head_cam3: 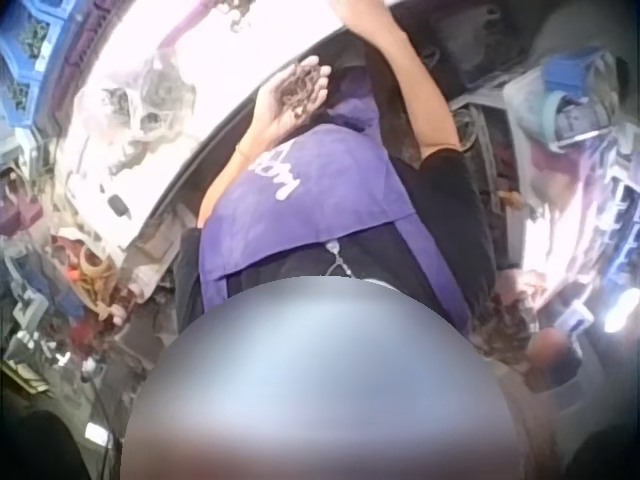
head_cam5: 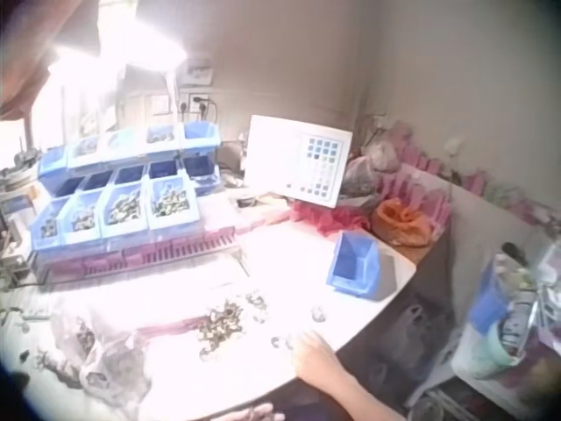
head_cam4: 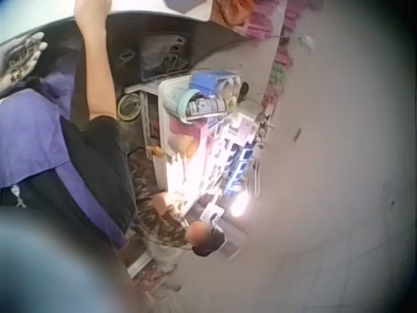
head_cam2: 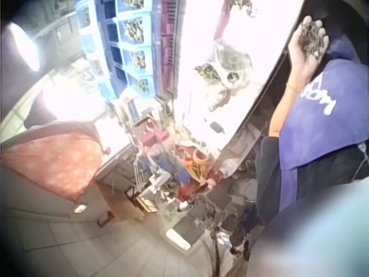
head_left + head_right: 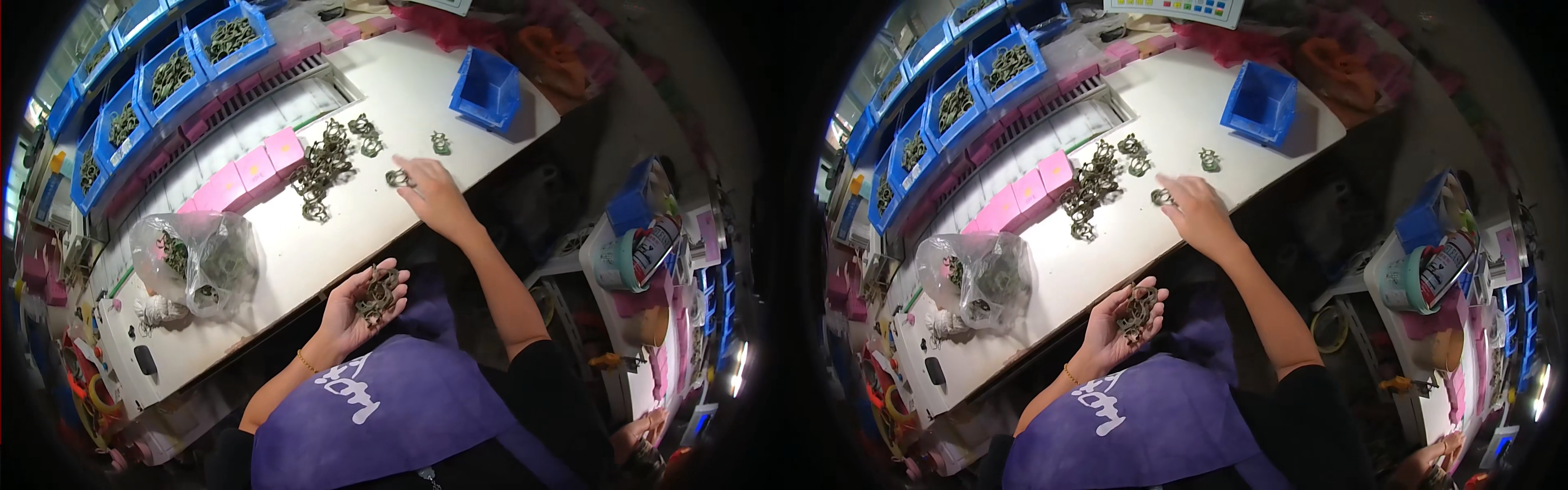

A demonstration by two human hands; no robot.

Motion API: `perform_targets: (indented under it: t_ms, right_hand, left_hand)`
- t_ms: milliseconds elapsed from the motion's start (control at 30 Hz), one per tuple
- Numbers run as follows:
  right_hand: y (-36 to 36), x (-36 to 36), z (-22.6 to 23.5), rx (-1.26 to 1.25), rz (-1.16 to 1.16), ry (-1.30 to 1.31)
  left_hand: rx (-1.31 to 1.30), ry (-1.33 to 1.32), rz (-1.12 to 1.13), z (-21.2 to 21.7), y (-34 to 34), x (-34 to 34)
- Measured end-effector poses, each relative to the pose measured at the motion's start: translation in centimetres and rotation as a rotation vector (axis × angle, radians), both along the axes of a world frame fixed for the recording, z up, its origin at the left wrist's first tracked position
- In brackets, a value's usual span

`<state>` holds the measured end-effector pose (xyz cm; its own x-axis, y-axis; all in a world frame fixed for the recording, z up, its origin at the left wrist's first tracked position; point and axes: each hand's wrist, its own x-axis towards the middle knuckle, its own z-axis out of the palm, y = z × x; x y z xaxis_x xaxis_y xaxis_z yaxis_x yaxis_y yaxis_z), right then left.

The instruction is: Sorting small metal clips and assembling them into pink molds.

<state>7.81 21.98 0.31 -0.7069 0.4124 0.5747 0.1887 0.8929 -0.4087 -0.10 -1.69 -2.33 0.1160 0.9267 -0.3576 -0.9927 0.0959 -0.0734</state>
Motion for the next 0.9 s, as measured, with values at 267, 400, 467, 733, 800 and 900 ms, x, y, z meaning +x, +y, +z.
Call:
perform_targets:
  t_ms: [267,400,467,733,800,900]
  right_hand:
    - [6.3,-0.6,0.1,0.04,-0.207,0.104]
    - [7.4,-0.8,-0.3,-0.085,-0.215,0.015]
    - [7.1,-0.7,-0.1,-0.195,-0.159,-0.106]
    - [2.3,-1.1,0.6,-0.59,-0.013,-0.05]
    - [1.5,-1.7,0.5,-0.367,0.05,-0.06]
    - [0.9,-2.4,1.0,-0.222,0.14,-0.105]
  left_hand:
    - [-0.009,0.056,0.017,-0.4,-0.5,-0.3]
    - [-0.014,0.06,0.006,-0.4,-0.4,-0.2]
    - [-0.011,0.062,0.013,-0.5,-0.3,-0.2]
    - [-0.046,0.041,0.024,-1.0,-0.1,0.1]
    - [-0.034,0.042,0.019,-1.1,0.0,0.0]
    - [-0.004,0.029,0.024,-1.0,0.0,-0.1]
